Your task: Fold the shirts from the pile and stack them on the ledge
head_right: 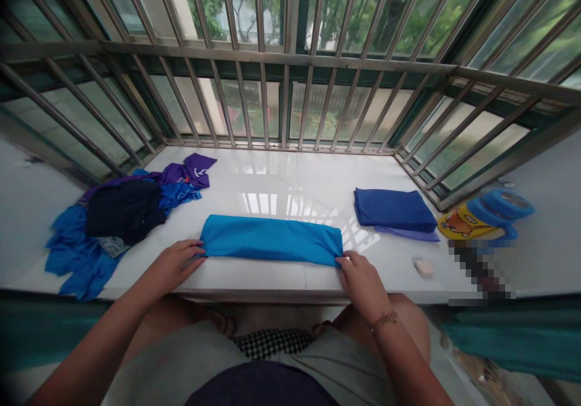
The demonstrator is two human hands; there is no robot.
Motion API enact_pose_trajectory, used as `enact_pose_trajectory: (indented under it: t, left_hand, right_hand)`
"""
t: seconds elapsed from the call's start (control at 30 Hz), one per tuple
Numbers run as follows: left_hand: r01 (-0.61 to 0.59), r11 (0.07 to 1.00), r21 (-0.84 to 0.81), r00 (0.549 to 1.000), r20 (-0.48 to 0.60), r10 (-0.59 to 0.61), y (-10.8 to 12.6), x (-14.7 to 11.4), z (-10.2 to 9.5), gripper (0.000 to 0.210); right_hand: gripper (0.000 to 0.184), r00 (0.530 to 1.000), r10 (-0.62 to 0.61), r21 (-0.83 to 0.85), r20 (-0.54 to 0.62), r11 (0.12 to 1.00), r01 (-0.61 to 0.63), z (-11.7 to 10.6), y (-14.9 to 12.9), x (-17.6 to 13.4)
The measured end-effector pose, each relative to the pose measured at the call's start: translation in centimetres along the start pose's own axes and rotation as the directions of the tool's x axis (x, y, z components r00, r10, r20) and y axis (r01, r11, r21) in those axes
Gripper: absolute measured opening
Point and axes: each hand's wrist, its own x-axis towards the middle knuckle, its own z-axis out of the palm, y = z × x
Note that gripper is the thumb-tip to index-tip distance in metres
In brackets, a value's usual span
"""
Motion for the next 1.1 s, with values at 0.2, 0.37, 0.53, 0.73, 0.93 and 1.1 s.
enact_pose_trajectory:
  t: [0.2,0.37,0.53,0.73,0.93,1.1]
  left_hand:
    - [-0.113,0.99,0.082,0.988,-0.098,0.121,5.5,4.9,1.2,0.054]
    - [-0.073,0.984,0.165,0.996,-0.031,0.079,7.8,8.8,5.4,0.059]
    - [0.144,0.976,0.166,0.986,-0.105,-0.128,4.2,8.2,5.8,0.063]
    - [0.287,0.946,0.149,0.954,-0.137,-0.268,1.0,5.7,5.2,0.07]
    - [0.245,0.96,0.136,0.961,-0.166,-0.222,0.9,4.9,6.0,0.068]
    - [0.225,0.974,-0.023,0.942,-0.25,-0.223,0.2,4.5,5.7,0.06]
  right_hand:
    - [0.054,0.991,-0.037,0.086,-0.132,0.995,0.048,-0.7,-7.7,5.9]
    - [0.066,0.999,0.032,0.033,-0.029,0.999,-0.031,3.1,-11.5,10.4]
    - [0.069,0.955,0.295,0.026,-0.01,0.955,-0.295,4.5,-7.1,10.6]
    - [0.07,0.886,0.459,0.065,-0.071,0.888,-0.455,2.8,-3.0,7.7]
    - [0.043,0.85,0.525,-0.07,-0.032,0.847,-0.526,1.2,-3.1,6.3]
    - [0.043,0.768,0.637,0.074,0.072,0.764,-0.641,-0.3,1.0,5.6]
